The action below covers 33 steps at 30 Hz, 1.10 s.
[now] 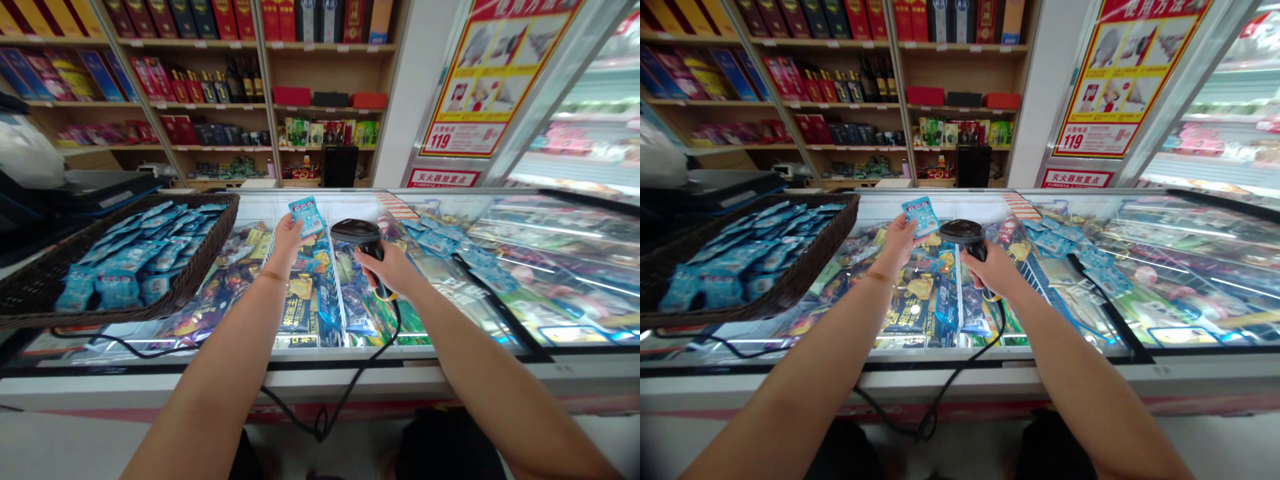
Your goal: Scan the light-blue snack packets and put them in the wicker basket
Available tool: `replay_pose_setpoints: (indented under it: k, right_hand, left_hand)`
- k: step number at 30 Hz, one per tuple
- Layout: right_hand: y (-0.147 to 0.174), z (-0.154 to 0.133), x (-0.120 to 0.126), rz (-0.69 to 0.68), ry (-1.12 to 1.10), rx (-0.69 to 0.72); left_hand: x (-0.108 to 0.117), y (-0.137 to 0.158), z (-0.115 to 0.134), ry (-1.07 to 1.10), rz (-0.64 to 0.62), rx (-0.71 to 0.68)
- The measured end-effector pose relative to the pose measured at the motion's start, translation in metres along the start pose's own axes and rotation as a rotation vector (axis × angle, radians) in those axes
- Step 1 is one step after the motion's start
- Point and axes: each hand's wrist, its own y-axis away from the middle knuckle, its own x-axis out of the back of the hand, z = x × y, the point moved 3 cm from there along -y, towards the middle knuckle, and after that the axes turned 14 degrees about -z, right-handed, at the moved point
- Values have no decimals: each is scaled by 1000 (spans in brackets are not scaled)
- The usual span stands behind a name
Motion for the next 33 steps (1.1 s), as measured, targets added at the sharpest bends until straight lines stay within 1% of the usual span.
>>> replay_pose_setpoints:
  k: [3,5,7,9,11,13,16,18,21,24,26,28,30,33]
  right_hand:
    - [-3,1,3,-3,-78,2]
    - [-3,2,10,-2,-130,-7]
    - [-1,4,23,8,-178,-18]
    - [6,7,42,28,-221,-11]
    - [17,9,68,65,-247,1]
    - [32,13,97,133,-253,-15]
    - [58,22,141,258,-251,-84]
    - [75,29,167,316,-261,-125]
    - [98,39,197,389,-262,-145]
    - [115,50,219,453,-244,-165]
    - [122,59,228,469,-254,-174]
    - [125,67,233,474,-276,-167]
    - [125,73,235,484,-294,-166]
    - [122,75,229,484,-305,-181]
  left_hand:
    - [-2,1,-5,3,7,47]
    - [-7,4,-8,-2,30,97]
    - [-20,6,-10,-4,26,152]
    - [-39,5,-13,3,-15,208]
    - [-66,1,-16,16,-73,252]
    - [-99,-5,-20,38,-117,279]
    - [-156,-17,-28,82,-177,299]
    - [-195,-25,-35,97,-199,319]
    - [-248,-35,-48,97,-211,348]
    - [-286,-42,-61,96,-243,353]
    - [-300,-45,-69,86,-262,358]
    - [-306,-46,-76,71,-271,370]
    - [-305,-46,-78,53,-260,373]
    - [-296,-44,-72,19,-222,352]
